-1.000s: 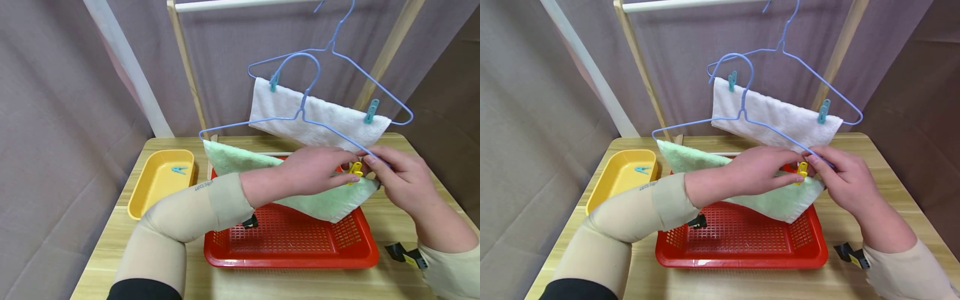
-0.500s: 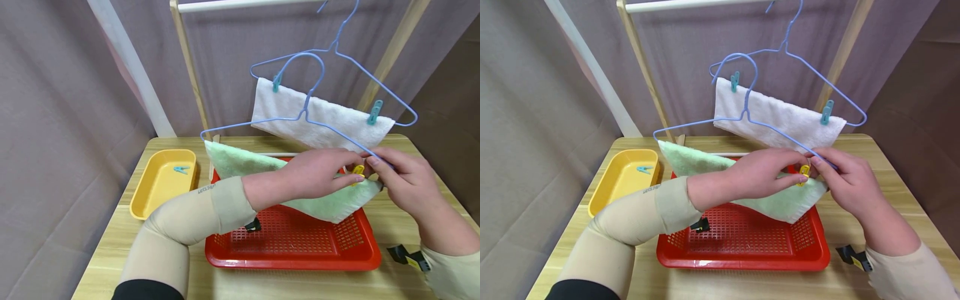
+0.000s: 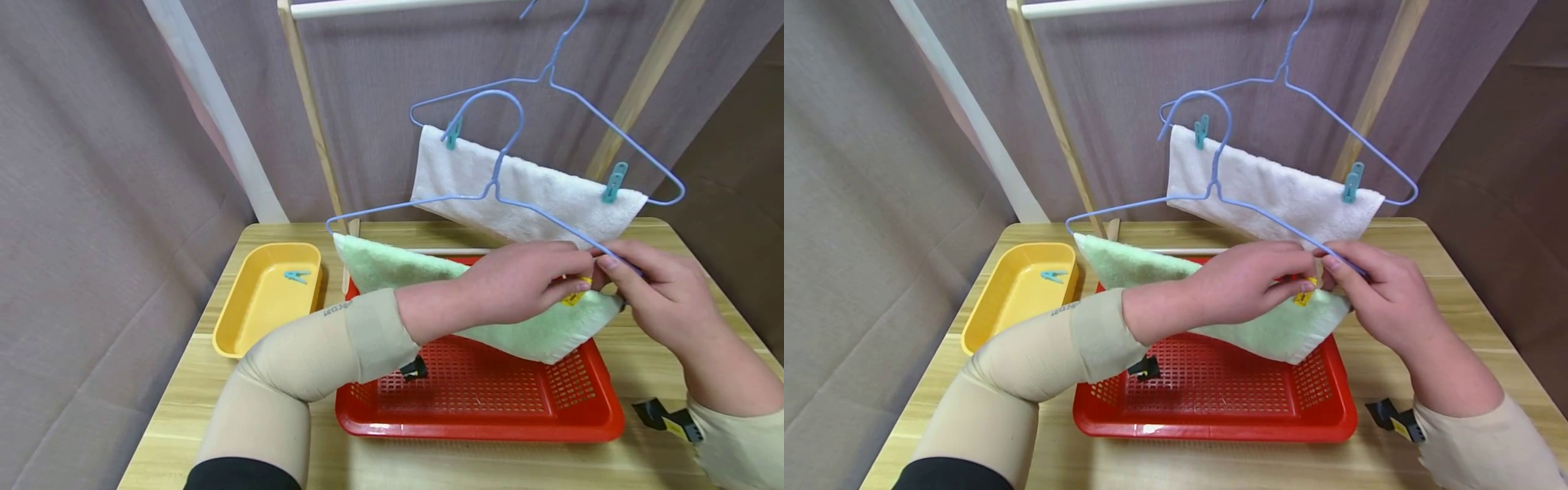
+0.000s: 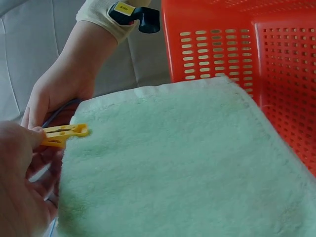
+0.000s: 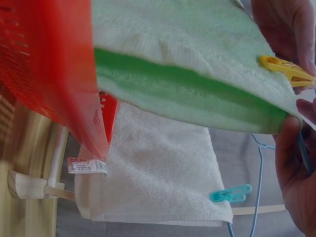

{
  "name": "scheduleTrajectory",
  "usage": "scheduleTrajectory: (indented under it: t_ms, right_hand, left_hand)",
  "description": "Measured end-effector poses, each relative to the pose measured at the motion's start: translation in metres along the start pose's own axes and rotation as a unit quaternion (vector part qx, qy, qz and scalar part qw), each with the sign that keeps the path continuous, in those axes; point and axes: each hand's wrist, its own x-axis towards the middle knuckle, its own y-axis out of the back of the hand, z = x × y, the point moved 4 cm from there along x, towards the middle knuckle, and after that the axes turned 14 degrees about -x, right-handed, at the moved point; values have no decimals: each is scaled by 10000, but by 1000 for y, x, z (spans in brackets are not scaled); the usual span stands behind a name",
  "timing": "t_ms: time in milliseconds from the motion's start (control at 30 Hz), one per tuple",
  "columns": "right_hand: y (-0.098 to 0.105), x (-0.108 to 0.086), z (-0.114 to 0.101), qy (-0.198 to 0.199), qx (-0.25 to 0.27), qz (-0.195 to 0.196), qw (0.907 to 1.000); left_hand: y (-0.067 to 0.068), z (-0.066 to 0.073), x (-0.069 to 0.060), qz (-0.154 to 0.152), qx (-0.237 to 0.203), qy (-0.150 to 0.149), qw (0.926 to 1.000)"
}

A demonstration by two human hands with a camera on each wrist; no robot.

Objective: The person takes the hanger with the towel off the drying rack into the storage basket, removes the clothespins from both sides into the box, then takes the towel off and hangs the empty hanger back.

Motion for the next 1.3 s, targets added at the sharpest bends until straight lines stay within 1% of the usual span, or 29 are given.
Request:
scheduleTrajectory:
  t_ms: [133,267,367,467,600,733,833,933,1033,1200,1300]
  right_hand:
    - [0,1,-1,-33,61,-52,10000]
    - [-1,0,3,-9,116,-90,9999]
    - [-2,0,4,-31,136,-84,9999]
    - [-2,1,4,-70,99,-55,9999]
    - [-2,2,4,-20,82,-49,10000]
    - [-3,3,5,70,95,-76,9999]
    - [-2,4,4,85,50,-70,9999]
    - [-1,4,4,61,-11,-86,9999]
    - [-1,4,6,52,24,-109,9999]
    - [-2,4,11,35,154,-74,9998]
    - [-2,5,13,45,117,-52,9999]
  left_hand:
    - [1,-1,-3,122,-174,-144,9997]
    - [1,-3,-6,209,-346,-145,9991]
    - [2,-4,-7,258,-526,25,9983]
    - [4,-5,-8,367,-810,157,9959]
    - [5,-8,-11,524,-1242,272,9905]
    - [7,-12,-13,600,-1616,471,9839]
    - [10,-13,-15,634,-1778,535,9806]
    - [12,-13,-18,641,-1755,494,9812]
    - [14,-14,-23,633,-1593,460,9841]
    - [18,-14,-35,768,-1336,280,9877]
    - [20,-14,-44,815,-1326,259,9875]
